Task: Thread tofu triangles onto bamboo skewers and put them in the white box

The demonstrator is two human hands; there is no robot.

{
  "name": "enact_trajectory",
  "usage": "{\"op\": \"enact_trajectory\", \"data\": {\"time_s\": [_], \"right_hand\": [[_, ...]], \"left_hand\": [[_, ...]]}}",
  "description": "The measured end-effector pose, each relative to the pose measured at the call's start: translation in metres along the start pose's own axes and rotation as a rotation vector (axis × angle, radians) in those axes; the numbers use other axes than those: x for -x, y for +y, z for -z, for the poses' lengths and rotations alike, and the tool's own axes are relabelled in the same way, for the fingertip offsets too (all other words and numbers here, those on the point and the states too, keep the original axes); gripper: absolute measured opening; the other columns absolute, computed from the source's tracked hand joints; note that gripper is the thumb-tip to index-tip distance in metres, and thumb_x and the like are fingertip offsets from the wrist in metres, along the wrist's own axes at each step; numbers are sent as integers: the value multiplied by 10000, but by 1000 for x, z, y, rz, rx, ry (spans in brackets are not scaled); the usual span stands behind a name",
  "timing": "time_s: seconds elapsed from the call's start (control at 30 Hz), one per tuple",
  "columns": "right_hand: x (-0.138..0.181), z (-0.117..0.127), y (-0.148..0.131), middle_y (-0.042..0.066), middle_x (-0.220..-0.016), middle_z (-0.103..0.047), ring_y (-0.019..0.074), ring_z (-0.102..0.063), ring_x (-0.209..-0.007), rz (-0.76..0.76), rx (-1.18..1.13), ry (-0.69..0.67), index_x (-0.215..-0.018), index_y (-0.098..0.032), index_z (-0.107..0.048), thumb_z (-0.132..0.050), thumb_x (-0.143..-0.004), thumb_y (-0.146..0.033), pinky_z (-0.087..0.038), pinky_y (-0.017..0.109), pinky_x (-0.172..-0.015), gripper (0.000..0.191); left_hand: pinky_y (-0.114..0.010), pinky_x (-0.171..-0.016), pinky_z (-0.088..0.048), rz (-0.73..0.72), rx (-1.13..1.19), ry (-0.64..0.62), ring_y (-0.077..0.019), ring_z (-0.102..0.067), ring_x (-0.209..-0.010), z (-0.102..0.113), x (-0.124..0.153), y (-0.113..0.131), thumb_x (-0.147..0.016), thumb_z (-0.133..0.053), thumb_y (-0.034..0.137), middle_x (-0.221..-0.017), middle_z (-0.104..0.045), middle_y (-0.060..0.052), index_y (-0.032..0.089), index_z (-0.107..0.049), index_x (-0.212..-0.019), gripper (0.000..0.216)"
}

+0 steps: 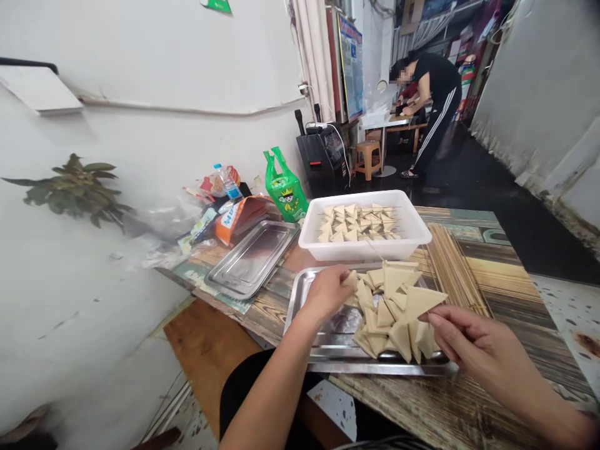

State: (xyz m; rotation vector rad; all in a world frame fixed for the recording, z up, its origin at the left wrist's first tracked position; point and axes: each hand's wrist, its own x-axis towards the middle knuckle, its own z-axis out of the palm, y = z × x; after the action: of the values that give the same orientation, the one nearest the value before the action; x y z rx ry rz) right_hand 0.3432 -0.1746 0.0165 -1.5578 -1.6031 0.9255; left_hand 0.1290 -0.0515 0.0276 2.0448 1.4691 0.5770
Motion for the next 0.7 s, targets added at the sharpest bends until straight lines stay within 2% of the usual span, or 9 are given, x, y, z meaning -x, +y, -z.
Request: {"op": "enact_trajectory", "data": {"time_s": [0.1,0.2,0.3,0.4,0.53,0.7], "right_hand": [[1,-5,5,-49,-507,-409,90,-397,-480,2,-9,-70,-762,-184,-568,-394,-873,-414,-336,198,-464,309],[2,-11,10,-42,-512,-428,89,-410,-482,16,-37,-144,-689,-185,-548,-402,-866,-419,-350,190,-467,328],[4,-15,13,-32,-521,-448,89,-415,-478,14,-70,-232,-693,-183,-561,-414,-856,-428,-351,184,-452,329],[6,-16,14,-31,-520,-446,86,-404,-474,-13,-66,-304,-727,-184,-580,-424,-852,-424,-337,178,-439,313],[8,-15,12,-38,-512,-420,85,-382,-477,-44,-39,-344,-738,-187,-578,-405,-854,-452,-327,182,-447,337],[11,-20,6,-41,-501,-393,82,-347,-469,-70,-67,-216,-699,-185,-576,-403,-842,-487,-300,187,-431,376]], "left_hand": [[-245,-636,-416,116,349,90,-160,-568,-735,5,3,-14,-640,-641,285,-760,-637,-24,161,-615,-746,165],[-263,-656,-466,224,860,85,-151,-607,-704,9,6,-19,-618,-696,279,-778,-654,-46,143,-604,-790,239],[-283,-697,-495,330,1219,97,-154,-638,-704,14,12,-15,-616,-719,228,-767,-663,-63,135,-581,-781,235],[-300,-746,-505,392,1407,90,-169,-650,-773,17,17,-9,-662,-689,188,-817,-675,-78,134,-589,-858,226],[-326,-768,-516,412,1545,91,-208,-640,-873,18,20,-6,-712,-650,189,-898,-677,-107,125,-592,-928,233],[-344,-785,-518,438,1640,134,-221,-631,-905,17,19,-5,-729,-630,174,-964,-662,-132,98,-586,-933,221]]}}
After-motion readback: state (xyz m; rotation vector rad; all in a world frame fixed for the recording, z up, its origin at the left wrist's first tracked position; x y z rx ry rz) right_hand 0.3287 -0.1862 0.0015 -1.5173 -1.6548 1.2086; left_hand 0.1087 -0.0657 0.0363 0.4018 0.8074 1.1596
